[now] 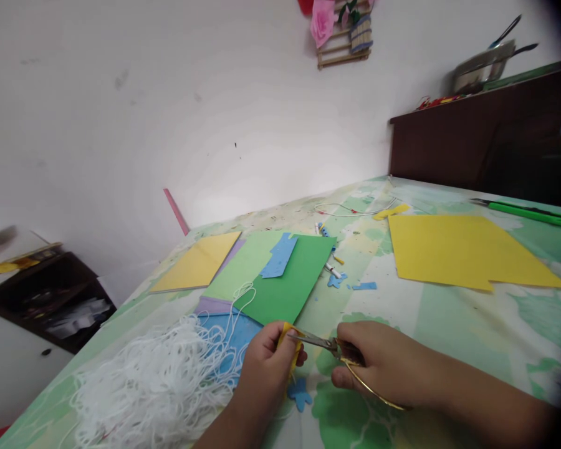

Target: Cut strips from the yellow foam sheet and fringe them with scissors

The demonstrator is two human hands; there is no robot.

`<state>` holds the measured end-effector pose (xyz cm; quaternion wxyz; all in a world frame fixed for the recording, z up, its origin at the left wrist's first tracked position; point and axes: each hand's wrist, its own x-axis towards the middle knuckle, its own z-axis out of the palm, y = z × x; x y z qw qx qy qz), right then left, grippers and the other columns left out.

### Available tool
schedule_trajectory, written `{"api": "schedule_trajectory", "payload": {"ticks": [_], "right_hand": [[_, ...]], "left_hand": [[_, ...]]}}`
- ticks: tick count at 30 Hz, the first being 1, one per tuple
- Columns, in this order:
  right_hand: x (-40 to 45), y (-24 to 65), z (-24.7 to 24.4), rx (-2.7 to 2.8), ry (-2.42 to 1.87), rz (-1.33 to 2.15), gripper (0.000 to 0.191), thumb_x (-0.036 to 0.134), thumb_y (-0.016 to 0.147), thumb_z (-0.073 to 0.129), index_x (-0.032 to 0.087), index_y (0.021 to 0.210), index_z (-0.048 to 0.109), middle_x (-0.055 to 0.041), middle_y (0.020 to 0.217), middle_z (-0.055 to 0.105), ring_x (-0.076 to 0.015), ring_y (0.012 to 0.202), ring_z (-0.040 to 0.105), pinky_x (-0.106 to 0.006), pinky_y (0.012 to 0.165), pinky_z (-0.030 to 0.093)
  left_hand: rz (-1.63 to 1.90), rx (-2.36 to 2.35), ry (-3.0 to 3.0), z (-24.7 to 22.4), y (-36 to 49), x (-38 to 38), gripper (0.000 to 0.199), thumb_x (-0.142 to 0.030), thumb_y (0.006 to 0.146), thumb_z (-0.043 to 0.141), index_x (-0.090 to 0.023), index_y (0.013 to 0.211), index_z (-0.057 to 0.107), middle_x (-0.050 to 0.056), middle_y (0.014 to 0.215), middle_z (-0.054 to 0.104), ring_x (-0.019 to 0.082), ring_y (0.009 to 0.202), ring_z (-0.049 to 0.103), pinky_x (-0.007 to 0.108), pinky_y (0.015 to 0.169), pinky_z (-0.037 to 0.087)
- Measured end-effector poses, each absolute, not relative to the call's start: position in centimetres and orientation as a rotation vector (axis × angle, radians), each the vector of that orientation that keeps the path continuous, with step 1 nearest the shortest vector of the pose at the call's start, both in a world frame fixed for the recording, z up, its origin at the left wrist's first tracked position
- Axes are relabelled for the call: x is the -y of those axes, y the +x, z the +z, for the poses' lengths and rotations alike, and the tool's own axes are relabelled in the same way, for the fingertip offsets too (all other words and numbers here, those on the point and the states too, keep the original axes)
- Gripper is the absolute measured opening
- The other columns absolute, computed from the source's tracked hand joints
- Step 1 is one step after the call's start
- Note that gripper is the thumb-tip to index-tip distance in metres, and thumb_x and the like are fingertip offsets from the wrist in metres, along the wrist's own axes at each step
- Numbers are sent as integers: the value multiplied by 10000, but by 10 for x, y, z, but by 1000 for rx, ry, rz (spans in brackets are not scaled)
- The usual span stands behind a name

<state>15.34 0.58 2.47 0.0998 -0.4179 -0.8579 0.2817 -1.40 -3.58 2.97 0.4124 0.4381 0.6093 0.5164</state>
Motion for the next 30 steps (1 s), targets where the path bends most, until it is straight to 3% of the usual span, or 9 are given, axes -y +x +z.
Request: {"api": "schedule_trajectory", "payload": {"ticks": [11,30], "right_hand": [[-6,154,25,2537,-1233,826,317,509,619,498,197,651,451,17,614,498,-114,516,394,-216,424,214],[-9,154,25,2549,-1194,896,332,514,623,500,184,627,466,27,576,471,-101,508,387,-205,412,216]], "left_hand": [[1253,-1478,1171,26,-16,35,201,-329,649,520,-148,559,521,-13,437,515,104,429,448,208,432,314],[1226,-1520,1099,36,-12,40,143,-269,639,534,-141,577,555,-39,397,486,81,381,421,191,395,290]]}}
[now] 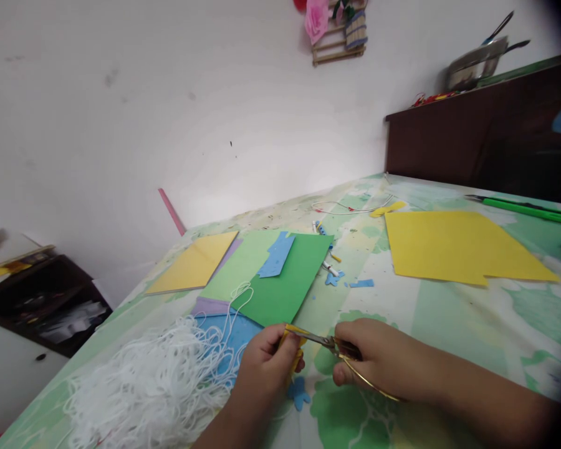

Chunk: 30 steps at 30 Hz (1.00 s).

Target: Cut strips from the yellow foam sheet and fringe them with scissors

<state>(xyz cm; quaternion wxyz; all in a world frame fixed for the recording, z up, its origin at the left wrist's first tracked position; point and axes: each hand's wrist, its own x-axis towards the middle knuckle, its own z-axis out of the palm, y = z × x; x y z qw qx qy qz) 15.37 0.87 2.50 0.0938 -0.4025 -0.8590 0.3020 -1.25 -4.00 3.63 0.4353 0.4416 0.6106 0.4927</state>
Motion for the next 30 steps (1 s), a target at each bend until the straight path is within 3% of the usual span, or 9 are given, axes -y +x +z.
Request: {"api": "schedule_trajectory", "payload": {"ticks": [30], "right_hand": [[-9,151,22,2574,-1152,775,337,527,603,529,193,608,482,36,548,487,-95,481,395,-190,395,210]], "left_hand": [[1247,-1446,1147,36,-16,47,196,-290,688,491,-144,566,538,-32,448,490,76,424,426,178,424,335]]}}
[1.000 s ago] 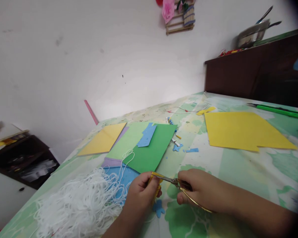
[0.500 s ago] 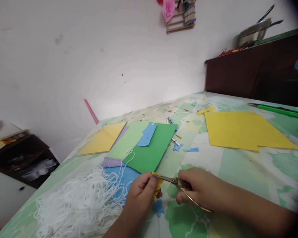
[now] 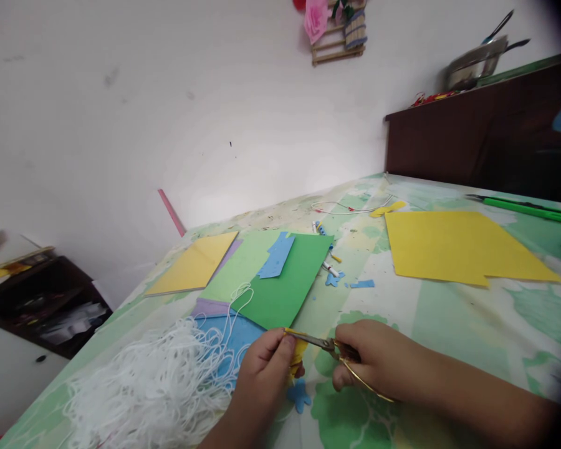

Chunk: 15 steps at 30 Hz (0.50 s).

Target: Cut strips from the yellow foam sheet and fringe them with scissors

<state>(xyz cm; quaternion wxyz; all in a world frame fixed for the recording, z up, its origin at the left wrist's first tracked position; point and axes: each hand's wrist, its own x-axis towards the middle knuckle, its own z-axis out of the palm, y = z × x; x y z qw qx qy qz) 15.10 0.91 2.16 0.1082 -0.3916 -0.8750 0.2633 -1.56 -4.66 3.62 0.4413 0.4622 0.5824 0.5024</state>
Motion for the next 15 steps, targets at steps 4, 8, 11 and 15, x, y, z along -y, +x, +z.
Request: {"api": "schedule_trajectory", "payload": {"ticks": [4,8,11,15], "right_hand": [[-10,151,21,2580,-1145,742,335,521,610,525,190,596,483,35,547,497,-94,482,400,-189,397,211],[-10,150,22,2581,-1134,734,342,527,613,519,187,597,487,33,545,496,-91,478,394,-189,395,207],[-10,150,22,2585,-1113,768,345,529,619,512,186,599,485,32,547,496,-89,480,391,-188,395,205],[-9,151,21,2575,-1135,776,338,520,617,514,185,605,476,33,549,488,-92,484,388,-193,403,208]], "left_hand": [[1269,-1451,1137,37,-14,46,185,-268,684,493,-141,558,540,-35,442,480,72,417,413,175,422,330],[1254,-1435,1135,37,-14,46,203,-278,692,482,-142,548,529,-34,441,482,73,419,422,175,424,324],[1266,-1434,1132,37,-14,46,194,-275,691,485,-142,558,534,-35,446,483,73,427,426,175,433,328],[1277,-1438,1121,37,-14,45,193,-286,679,500,-143,554,533,-34,441,483,80,428,432,181,431,328]]}}
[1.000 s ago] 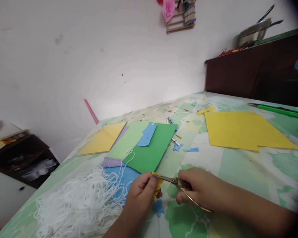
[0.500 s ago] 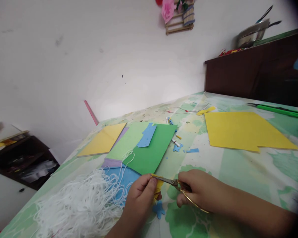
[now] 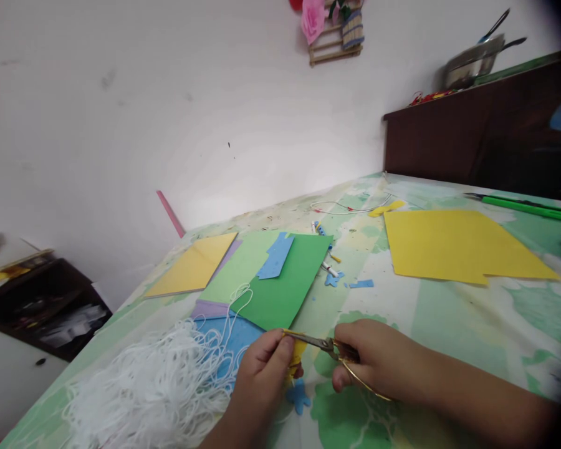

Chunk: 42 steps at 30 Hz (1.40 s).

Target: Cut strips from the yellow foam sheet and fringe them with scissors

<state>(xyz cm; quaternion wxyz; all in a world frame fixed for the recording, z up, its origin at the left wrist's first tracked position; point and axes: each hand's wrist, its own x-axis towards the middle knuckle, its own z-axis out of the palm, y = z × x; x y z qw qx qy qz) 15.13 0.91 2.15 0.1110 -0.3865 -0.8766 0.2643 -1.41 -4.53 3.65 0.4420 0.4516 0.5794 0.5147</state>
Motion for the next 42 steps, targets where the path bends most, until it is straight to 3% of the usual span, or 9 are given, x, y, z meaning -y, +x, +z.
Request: {"api": "schedule_trajectory", "payload": {"ticks": [21,42], "right_hand": [[-5,152,26,2545,-1171,852,331,513,612,505,193,655,434,21,621,475,-109,527,387,-212,433,229],[-4,152,27,2551,-1170,850,303,474,620,510,190,645,411,18,618,467,-112,525,378,-212,433,226]], "left_hand": [[1293,-1640,1174,40,-15,45,215,-343,690,482,-161,603,557,-35,434,480,92,416,398,201,413,302],[1368,-1629,1241,39,-9,48,270,-370,684,477,-164,526,551,-23,427,499,92,401,398,201,411,305]]}}
